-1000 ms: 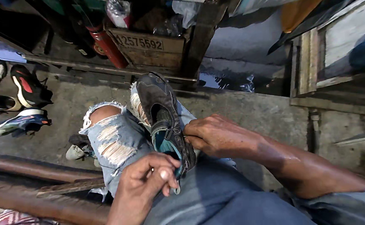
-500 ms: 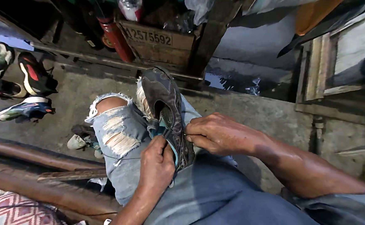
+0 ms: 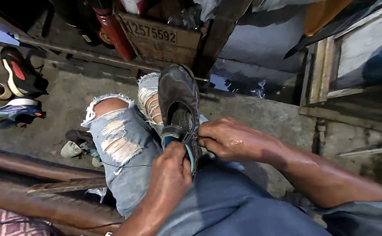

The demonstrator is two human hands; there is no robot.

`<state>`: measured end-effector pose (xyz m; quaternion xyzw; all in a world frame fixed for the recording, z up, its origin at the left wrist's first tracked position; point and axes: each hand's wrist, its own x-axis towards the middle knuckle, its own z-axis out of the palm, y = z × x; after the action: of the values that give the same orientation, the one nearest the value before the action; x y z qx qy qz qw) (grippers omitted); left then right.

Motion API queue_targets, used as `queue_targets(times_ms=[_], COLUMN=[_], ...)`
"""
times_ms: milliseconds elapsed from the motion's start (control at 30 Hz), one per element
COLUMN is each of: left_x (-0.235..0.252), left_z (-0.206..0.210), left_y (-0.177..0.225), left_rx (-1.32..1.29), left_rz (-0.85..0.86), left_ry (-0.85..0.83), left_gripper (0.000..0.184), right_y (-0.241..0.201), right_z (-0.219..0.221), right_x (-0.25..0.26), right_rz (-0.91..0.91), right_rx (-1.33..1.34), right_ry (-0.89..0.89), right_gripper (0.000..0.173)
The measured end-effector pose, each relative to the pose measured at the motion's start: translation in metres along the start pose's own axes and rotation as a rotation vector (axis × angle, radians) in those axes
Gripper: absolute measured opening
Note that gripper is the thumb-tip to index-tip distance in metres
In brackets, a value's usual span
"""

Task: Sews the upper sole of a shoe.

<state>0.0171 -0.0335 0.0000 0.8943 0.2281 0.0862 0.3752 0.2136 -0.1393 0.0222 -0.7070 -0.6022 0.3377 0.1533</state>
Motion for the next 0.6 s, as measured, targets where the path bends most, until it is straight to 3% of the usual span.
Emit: queue_targets(times_ms=[67,167,367,500,600], left_x=[0.004,0.010,0.014,0.015,0.015], left_z=[0.000,0.000,0.005,0.006,0.005], left_y=[0.000,-0.004,-0.008,-0.008,-0.006], left_rx=[0.012,-0.023,-0.096,-0.110,-0.090], left_rz=[0.014,-0.009,-0.045,-0.035,-0.018], left_ry=[-0.031,-0.056,-0.061,-0.081,-0.090], left_gripper=[0.016,0.018,0.026,0.028,0.025], right_y=[-0.004,0.005,0.026,0.028,0.023], right_z=[-0.001,0.010,0.041,0.047,0.040], right_x=[0.003,0.005,-0.011,-0.015,-0.013], right_rz=[0.070,0.094,0.152,0.155,0.195], right_rx=[0.055,0.132,0.167,0.200,0.151], right_ry=[-0.027,0.073,0.321,0.341,0.250], right_gripper=[0.016,0.016,0.036,0.038,0.034])
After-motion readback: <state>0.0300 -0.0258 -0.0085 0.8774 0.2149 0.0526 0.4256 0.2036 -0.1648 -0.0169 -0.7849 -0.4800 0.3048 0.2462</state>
